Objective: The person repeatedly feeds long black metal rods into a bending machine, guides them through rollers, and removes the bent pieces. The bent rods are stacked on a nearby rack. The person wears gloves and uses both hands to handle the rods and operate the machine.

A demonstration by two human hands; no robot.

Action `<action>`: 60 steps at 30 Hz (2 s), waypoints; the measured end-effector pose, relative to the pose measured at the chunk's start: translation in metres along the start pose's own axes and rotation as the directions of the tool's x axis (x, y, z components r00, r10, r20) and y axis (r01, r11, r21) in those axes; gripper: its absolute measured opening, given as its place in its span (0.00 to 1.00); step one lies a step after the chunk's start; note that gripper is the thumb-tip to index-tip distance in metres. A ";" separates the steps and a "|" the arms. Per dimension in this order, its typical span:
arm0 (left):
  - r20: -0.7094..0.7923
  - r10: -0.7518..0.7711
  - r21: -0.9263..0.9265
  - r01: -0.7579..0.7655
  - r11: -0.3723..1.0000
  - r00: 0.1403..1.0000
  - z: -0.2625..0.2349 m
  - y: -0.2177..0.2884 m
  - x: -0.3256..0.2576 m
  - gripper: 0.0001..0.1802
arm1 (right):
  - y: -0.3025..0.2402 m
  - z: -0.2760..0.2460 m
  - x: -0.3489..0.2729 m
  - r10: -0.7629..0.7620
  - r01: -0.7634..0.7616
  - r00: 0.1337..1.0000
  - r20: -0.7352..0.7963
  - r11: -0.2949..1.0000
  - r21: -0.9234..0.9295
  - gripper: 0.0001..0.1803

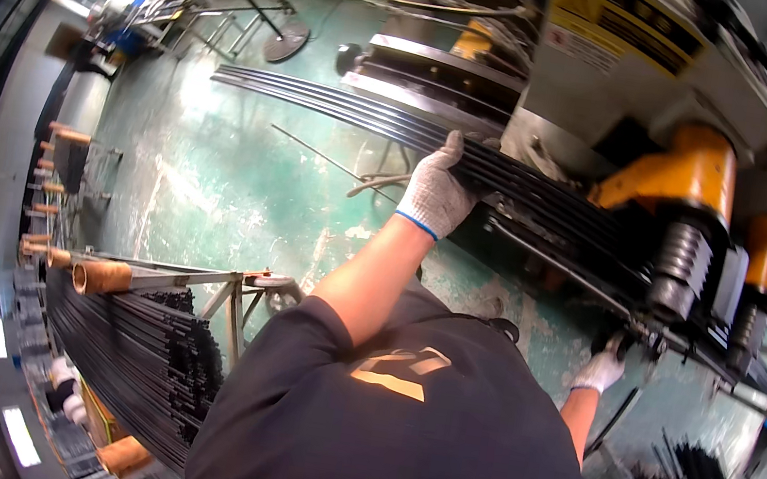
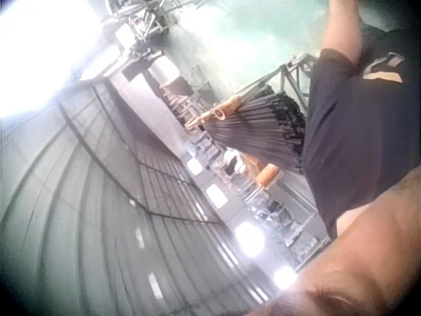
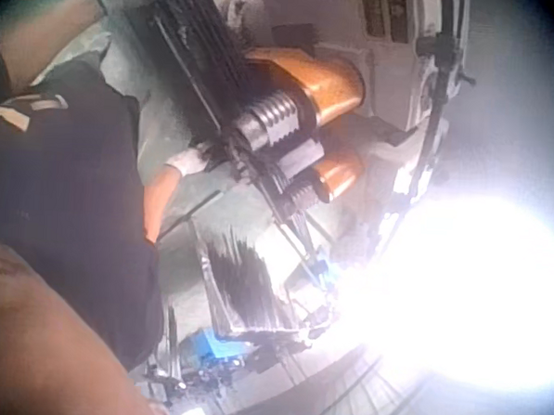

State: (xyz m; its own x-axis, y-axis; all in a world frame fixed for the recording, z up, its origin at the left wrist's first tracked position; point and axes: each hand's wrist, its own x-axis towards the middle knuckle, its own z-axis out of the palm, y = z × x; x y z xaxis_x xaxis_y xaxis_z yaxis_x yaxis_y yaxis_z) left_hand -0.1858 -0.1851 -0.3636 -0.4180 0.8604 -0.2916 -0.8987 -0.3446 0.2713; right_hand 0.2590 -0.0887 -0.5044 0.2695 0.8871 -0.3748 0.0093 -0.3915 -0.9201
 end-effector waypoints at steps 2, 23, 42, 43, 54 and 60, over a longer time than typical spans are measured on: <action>-0.125 0.130 0.055 -0.124 0.991 0.984 -0.014 0.052 -0.005 0.32 | 0.020 0.004 -0.013 -0.048 0.043 0.997 -0.058 0.995 -0.092 0.22; -0.152 0.393 0.535 -0.259 0.804 0.907 -0.171 0.576 -0.026 0.20 | 0.137 0.057 -0.185 0.166 -0.245 0.969 -0.181 0.699 -0.672 0.25; -0.446 0.553 0.335 -0.443 0.832 0.704 -0.169 0.449 -0.033 0.46 | 0.089 0.082 -0.088 0.116 -0.068 0.993 0.027 0.740 -0.669 0.20; -0.476 0.518 0.306 -0.418 0.855 0.711 -0.168 0.413 -0.034 0.46 | 0.091 0.072 -0.072 0.113 -0.064 0.993 0.026 0.718 -0.693 0.20; -0.262 0.078 0.737 0.147 0.660 0.962 -0.215 0.029 0.029 0.27 | 0.118 -0.049 0.110 0.255 0.173 0.908 0.332 0.494 -0.852 0.21; -0.365 -0.068 0.745 0.335 0.577 0.929 -0.176 0.004 0.050 0.26 | 0.108 -0.050 0.117 0.209 -0.033 0.963 0.169 0.718 -0.695 0.21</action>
State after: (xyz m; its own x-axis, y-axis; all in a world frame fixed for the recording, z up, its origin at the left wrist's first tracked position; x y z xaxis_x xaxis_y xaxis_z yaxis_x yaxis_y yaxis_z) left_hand -0.2342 -0.2093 -0.5386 -0.3753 0.6854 -0.6240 -0.5594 0.3693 0.7420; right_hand 0.3397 -0.0390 -0.6420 0.0984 0.8140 -0.5724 0.6673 -0.4807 -0.5688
